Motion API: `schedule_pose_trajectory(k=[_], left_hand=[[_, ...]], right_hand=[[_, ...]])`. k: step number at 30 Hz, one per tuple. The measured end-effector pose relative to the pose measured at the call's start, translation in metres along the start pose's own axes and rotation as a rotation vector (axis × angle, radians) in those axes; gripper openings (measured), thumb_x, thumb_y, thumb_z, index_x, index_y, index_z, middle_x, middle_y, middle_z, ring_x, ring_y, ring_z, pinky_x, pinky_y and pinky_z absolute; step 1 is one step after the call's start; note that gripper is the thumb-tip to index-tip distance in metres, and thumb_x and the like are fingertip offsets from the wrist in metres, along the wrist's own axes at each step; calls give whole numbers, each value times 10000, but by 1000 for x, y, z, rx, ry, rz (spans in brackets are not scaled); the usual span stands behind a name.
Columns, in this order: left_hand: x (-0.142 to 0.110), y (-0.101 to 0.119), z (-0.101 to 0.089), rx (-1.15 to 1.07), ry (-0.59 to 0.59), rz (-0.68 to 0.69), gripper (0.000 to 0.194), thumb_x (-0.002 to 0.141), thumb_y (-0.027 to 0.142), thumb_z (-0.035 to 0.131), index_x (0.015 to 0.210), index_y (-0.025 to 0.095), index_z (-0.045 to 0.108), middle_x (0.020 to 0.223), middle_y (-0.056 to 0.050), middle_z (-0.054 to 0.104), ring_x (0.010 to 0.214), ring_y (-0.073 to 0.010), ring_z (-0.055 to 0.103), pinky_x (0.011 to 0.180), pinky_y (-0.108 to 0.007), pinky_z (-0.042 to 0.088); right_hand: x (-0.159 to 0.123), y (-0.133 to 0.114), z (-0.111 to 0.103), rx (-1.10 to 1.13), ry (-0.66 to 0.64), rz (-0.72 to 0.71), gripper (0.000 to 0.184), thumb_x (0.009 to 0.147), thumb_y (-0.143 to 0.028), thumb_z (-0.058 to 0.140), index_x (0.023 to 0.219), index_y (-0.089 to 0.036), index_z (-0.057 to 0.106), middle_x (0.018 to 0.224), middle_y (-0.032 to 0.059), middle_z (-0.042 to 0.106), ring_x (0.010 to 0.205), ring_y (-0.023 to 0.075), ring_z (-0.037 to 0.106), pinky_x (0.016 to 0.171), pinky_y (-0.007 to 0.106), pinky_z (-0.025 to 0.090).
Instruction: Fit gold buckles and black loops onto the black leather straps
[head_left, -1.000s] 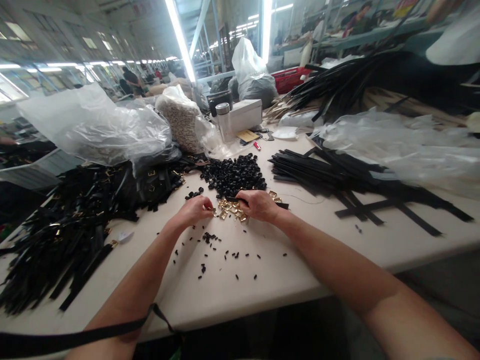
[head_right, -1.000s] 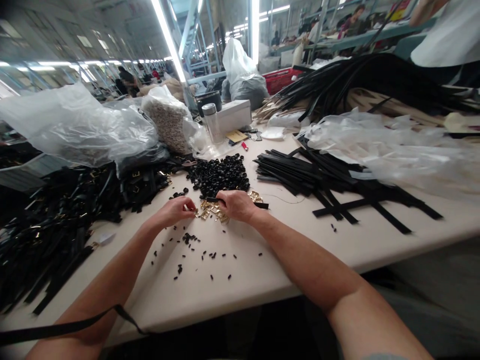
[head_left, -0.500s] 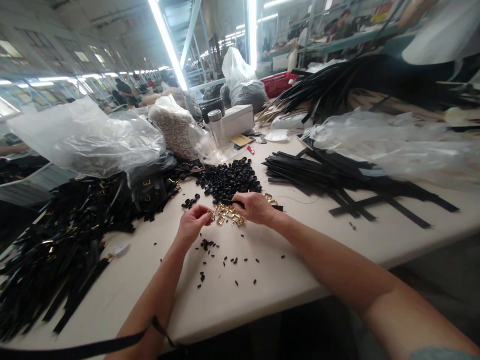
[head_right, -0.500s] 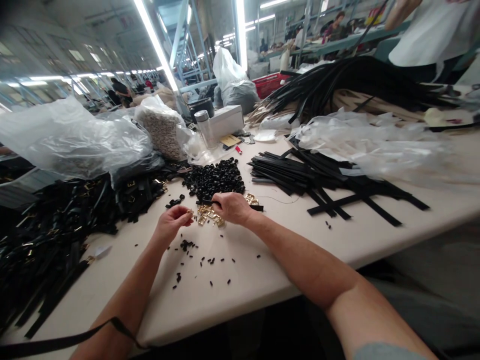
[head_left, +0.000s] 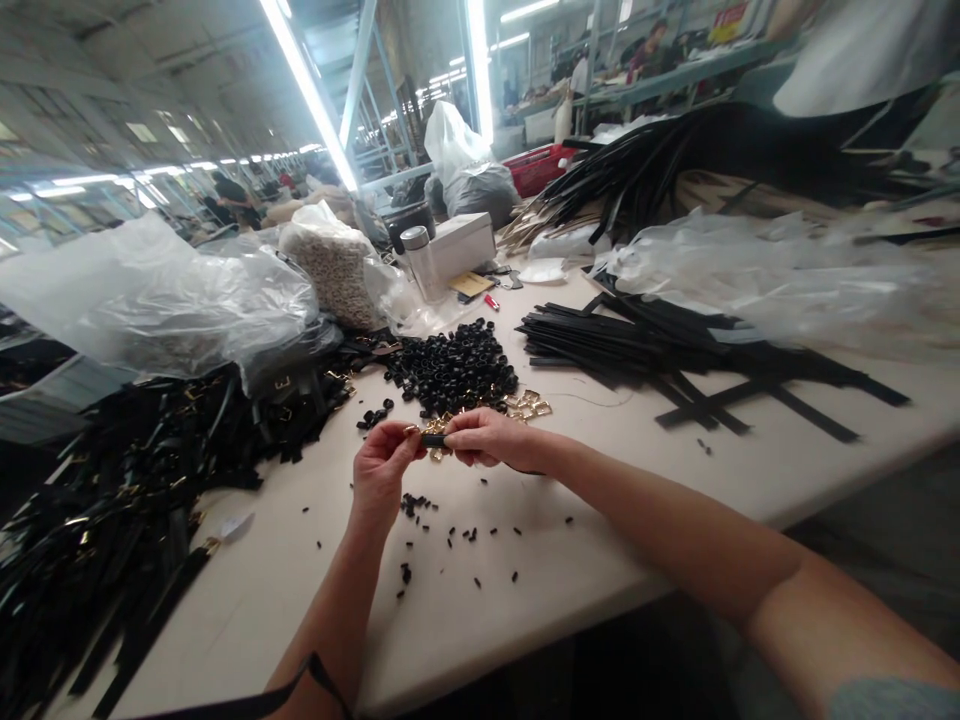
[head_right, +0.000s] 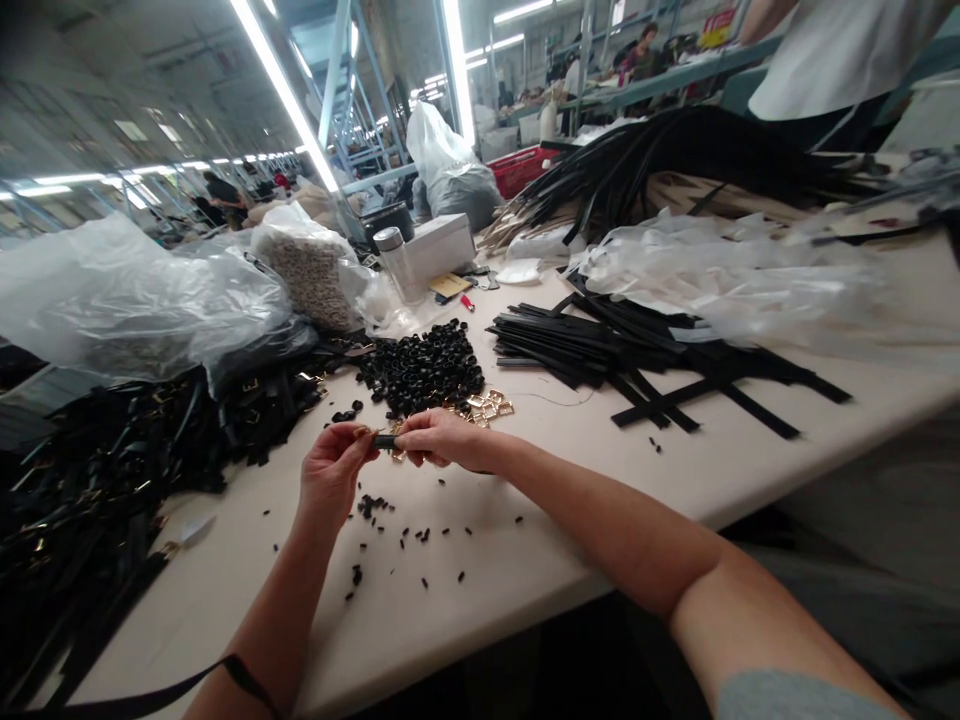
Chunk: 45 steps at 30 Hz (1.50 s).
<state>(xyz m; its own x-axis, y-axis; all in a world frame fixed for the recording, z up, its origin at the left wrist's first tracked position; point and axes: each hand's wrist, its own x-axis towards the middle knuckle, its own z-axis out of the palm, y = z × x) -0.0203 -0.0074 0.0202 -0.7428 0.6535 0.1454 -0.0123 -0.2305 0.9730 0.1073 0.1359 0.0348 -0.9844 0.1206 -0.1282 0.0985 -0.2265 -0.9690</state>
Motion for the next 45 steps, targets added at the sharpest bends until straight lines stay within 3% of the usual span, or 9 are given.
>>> schedule_pose_trajectory(k=[7,14,20,25,31,34,37,41,45], left_hand=[[-5,0,5,73,4,110,214,692,277,782,818,168,648,760,-20,683,641,-126,628,637,-255,541],[-11,3,13,108,-4,118,199,700,262,766,839,185,646,786,-18,683,667,-134,626,673,-266,539],[-20,4,19,76,-37,195,185,746,301,741,883,201,667,1024,-63,671,904,-196,646,806,-323,547],[-18,0,17,-32,-33,49,289,762,346,733,1014,217,672,1004,-52,686,898,-174,649,835,-307,528],[-14,-5,13,-93,-136,-230,336,697,378,784,958,191,684,871,-30,692,733,-122,641,678,-221,515],[-14,-4,11,-84,-169,-313,353,679,371,797,958,189,682,810,-18,679,686,-105,618,661,-215,508],[-14,-4,11,-63,-168,-311,333,661,328,814,929,186,678,779,-2,666,658,-87,593,656,-204,489],[-14,-5,11,-9,-119,-242,310,632,284,830,869,183,658,774,5,660,659,-92,594,618,-196,458],[-12,-3,9,-72,-107,-280,305,611,289,839,821,176,649,749,7,656,625,-87,589,589,-193,461]], right_hand=[[3,3,-1,240,-97,100,236,742,-332,658,807,-123,570,541,-59,465,392,15,264,336,142,135],[7,11,-3,381,-200,143,234,786,-327,638,876,-122,572,553,-66,470,360,6,236,332,128,145],[6,7,0,431,-150,99,245,768,-336,653,852,-124,563,550,-73,465,353,2,211,332,134,124],[3,3,4,142,31,-30,224,808,-354,595,827,-132,574,529,-61,491,361,23,265,335,156,151],[-5,-4,5,-464,167,-238,154,860,-252,519,849,-144,628,607,-28,574,531,69,487,530,180,364],[-11,-9,7,-884,206,-348,155,865,-231,512,870,-165,653,686,3,630,610,100,522,583,209,333],[-14,-11,10,-1192,279,-388,171,871,-251,507,857,-180,662,741,35,660,628,127,518,573,238,271],[-12,-8,9,-1236,293,-370,195,877,-279,507,839,-183,672,742,37,664,614,128,506,556,244,240],[-10,-11,4,-1020,126,-303,189,879,-239,506,849,-171,680,709,12,659,618,108,524,566,212,288]])
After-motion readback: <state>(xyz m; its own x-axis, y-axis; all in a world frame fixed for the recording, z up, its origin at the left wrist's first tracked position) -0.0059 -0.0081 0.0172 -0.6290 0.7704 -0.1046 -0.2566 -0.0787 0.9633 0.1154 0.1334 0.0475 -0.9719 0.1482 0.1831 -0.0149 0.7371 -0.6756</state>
